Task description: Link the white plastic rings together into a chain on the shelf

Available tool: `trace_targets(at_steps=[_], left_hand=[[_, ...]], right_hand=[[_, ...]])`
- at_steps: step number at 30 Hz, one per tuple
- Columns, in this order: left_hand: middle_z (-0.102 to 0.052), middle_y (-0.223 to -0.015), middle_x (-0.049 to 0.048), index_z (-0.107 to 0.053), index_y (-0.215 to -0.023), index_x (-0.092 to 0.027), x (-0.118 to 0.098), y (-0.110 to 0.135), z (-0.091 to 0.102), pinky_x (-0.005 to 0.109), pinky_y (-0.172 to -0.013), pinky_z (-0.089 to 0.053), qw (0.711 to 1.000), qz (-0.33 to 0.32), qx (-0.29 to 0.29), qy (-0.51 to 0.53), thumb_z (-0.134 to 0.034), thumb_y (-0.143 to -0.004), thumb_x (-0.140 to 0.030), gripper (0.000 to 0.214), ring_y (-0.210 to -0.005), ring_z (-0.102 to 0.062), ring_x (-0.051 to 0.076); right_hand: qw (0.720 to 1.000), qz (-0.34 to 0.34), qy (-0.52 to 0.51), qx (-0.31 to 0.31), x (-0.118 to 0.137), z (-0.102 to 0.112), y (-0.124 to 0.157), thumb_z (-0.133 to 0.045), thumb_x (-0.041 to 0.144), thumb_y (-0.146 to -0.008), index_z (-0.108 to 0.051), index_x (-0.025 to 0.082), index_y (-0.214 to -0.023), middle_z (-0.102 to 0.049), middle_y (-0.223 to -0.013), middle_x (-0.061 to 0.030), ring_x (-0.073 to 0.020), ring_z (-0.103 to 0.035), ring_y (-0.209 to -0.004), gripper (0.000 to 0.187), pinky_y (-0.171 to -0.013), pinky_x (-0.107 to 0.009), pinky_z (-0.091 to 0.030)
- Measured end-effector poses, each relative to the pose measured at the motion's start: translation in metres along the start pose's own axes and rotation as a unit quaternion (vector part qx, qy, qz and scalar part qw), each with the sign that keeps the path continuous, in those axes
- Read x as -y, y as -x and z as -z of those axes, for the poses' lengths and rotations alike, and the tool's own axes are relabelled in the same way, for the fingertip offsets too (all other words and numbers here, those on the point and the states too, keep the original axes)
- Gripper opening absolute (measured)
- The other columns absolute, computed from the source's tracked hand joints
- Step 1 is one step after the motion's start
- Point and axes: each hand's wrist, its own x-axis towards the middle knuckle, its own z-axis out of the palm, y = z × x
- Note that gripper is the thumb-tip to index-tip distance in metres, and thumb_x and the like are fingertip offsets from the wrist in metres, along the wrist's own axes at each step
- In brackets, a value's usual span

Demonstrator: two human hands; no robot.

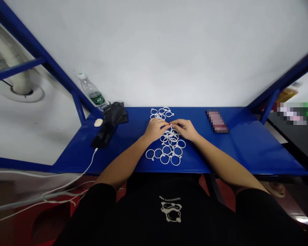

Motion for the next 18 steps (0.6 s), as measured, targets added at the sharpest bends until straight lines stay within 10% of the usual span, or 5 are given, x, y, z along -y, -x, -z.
trace_targets(at_steps=[18], left_hand=[[-0.079, -0.099, 0.0051, -0.078, -0.098, -0.021, 0.0012, 0.0046, 0.0, 0.034, -0.087, -0.057, 0.994, -0.047, 0.083, 0.058, -0.058, -0.107, -0.025, 0.022, -0.093, -0.072, 0.018]], right_hand=[[0.99, 0.097, 0.097, 0.015, 0.0069, -0.0022, 0.0002, -0.057, 0.026, -0.092, -0.069, 0.022, -0.087, -0.073, -0.082, -0.0047, -0.0193, -0.067, -0.076, 0.013, -0.076, -0.033, -0.053]])
